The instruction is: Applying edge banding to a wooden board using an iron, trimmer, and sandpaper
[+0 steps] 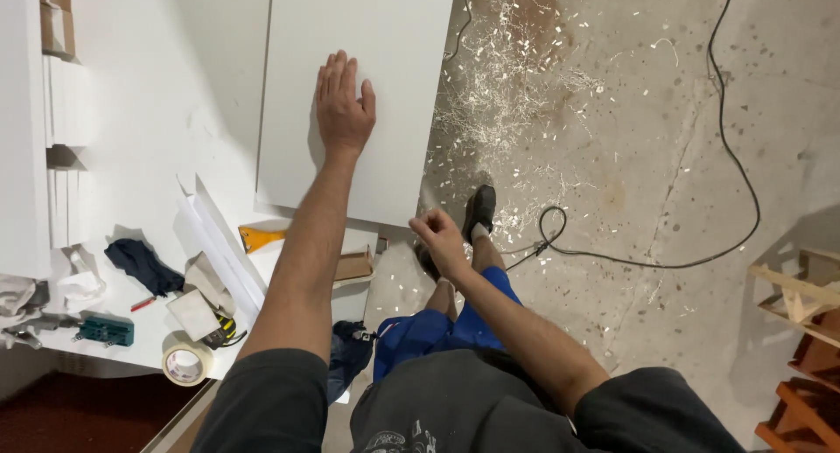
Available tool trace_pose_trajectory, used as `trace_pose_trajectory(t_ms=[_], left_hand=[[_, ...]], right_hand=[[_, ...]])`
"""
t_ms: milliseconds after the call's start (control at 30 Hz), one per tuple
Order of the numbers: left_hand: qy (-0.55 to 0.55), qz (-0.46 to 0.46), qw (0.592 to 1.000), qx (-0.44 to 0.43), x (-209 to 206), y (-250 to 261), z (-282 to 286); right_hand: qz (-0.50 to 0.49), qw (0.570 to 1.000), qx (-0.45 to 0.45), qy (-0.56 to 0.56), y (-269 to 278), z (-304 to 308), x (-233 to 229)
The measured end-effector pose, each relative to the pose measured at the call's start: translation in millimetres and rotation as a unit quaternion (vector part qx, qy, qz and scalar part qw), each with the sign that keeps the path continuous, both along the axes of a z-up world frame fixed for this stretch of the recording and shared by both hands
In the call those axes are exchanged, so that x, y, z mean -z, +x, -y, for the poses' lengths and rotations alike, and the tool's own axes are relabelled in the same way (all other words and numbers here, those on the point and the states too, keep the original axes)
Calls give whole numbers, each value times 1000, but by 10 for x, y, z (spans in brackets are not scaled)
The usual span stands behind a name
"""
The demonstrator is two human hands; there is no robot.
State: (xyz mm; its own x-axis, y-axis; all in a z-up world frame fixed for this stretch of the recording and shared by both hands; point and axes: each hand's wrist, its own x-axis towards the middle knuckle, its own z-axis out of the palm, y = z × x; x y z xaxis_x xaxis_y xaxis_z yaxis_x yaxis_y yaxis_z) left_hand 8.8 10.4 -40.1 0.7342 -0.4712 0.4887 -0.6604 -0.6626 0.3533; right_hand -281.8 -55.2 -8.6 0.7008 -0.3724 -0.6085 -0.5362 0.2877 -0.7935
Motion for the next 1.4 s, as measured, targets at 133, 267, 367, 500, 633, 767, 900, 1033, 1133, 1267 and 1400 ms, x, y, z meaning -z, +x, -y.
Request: trace_pose_trajectory(t_ms=[133,267,367,500,633,767,900,1033,1133,1267,1400], left_hand=[[15,-19,1000,-9,-27,-18,3],[17,-29,999,-10,-22,4,11],[11,-10,1000,-8,-24,-1,7],[9,-12,1000,-7,-71,-9,26],[2,7,1000,-9,-17,7,25],[8,-4,1000,-14,-48,-21,24],[2,13,1000,-12,-27,-9,12],[7,11,1000,-13,-36,-24,6],[5,9,1000,-9,-50,-18,26],[14,53,998,-36,101,42,45],[9,61,998,-21,62,35,42]], right_hand=[[67,997,-1,41,60,-39,54],[135,985,29,101,36,-15,80],[94,992,17,77,77,7,134],[107,990,7,94,132,58,97],[133,989,6,-71,144,0,148],[397,822,-254,-319,205,-467,-83],[316,732,-464,-386,267,-851,-136],[416,728,-352,-416,411,-967,-65],[334,855,-322,-230,474,-551,-522],[146,971,58,181,195,149,-768],[173,894,166,379,108,445,-244]])
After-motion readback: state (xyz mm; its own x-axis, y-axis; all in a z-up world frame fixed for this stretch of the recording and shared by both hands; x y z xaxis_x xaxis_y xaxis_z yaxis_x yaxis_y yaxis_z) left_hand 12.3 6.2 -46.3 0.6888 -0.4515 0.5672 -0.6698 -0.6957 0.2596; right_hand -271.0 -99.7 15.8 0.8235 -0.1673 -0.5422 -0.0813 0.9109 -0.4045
